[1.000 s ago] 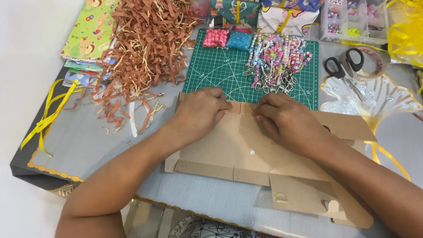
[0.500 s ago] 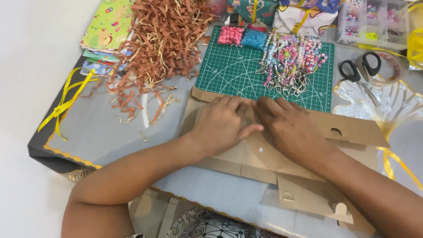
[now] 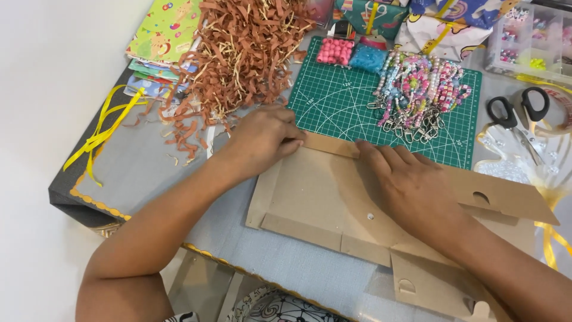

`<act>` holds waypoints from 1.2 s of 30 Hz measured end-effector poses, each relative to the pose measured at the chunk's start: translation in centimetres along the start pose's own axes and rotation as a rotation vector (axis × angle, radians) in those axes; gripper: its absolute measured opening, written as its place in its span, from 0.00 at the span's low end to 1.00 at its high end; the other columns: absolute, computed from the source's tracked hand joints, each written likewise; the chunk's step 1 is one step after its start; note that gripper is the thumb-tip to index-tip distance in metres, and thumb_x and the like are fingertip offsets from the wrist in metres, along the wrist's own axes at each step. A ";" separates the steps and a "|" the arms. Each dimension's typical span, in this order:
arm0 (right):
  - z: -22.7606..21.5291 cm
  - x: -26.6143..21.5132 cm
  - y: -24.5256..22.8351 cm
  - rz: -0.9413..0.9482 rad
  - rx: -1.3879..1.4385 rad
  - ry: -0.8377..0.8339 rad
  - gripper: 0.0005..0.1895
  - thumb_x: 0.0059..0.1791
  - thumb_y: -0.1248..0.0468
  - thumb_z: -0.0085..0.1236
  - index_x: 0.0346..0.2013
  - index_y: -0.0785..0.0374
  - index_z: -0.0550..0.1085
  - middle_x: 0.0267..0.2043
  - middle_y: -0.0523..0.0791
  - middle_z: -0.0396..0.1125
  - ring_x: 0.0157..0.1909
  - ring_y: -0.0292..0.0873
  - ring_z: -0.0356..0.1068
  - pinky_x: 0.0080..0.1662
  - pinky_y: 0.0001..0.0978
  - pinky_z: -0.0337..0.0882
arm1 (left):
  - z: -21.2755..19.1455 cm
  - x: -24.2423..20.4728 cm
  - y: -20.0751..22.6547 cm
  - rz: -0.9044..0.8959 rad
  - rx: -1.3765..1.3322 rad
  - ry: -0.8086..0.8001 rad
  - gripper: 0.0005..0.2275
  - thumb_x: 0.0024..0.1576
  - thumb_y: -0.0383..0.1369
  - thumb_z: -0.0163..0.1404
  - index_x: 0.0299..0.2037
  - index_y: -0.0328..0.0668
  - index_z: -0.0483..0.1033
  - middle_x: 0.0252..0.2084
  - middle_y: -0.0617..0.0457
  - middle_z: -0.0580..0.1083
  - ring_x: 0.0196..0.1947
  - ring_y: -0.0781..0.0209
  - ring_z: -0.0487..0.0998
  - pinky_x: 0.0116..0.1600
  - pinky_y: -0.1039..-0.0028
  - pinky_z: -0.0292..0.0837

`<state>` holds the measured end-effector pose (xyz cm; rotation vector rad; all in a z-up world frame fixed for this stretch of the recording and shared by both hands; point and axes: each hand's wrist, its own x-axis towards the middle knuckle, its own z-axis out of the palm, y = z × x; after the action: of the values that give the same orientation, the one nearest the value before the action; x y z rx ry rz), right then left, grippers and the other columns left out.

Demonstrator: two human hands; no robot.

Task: The person picks and organizes various colorful beads on a cutting mat before transitioning to folding and assembling a small cardboard gift box.

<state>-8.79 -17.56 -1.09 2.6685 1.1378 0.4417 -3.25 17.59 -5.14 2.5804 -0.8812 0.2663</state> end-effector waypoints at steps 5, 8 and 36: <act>2.1 0.3 0.2 -0.051 -0.047 0.057 0.17 0.61 0.58 0.52 0.64 0.49 0.79 0.51 0.37 0.70 0.53 0.43 0.81 0.52 0.37 0.82 | -2.4 -1.0 4.2 0.016 0.121 0.054 0.10 0.68 0.34 0.58 0.54 0.55 0.92 0.40 0.54 0.78 0.46 0.50 0.80 0.54 0.54 0.71; 2.1 0.2 0.1 -0.078 -0.050 0.046 0.16 0.62 0.58 0.51 0.64 0.50 0.79 0.51 0.38 0.68 0.53 0.44 0.81 0.52 0.38 0.82 | -2.1 -1.5 5.2 0.059 0.230 0.083 0.12 0.70 0.32 0.55 0.55 0.56 0.92 0.41 0.53 0.76 0.46 0.50 0.78 0.56 0.51 0.66; -0.2 -2.3 -0.2 -0.192 0.128 -0.116 1.04 0.26 -0.12 0.53 0.84 0.75 0.58 0.84 0.67 0.56 0.80 0.68 0.58 0.83 0.66 0.44 | -3.3 -4.9 8.7 0.040 0.298 -0.411 0.45 0.63 0.74 0.47 0.84 0.56 0.65 0.82 0.23 0.61 0.83 0.27 0.59 0.78 0.18 0.36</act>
<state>-10.48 -19.09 -1.44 2.6155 1.4119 0.1840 -12.66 15.40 -1.00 2.9556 -1.1057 -0.1422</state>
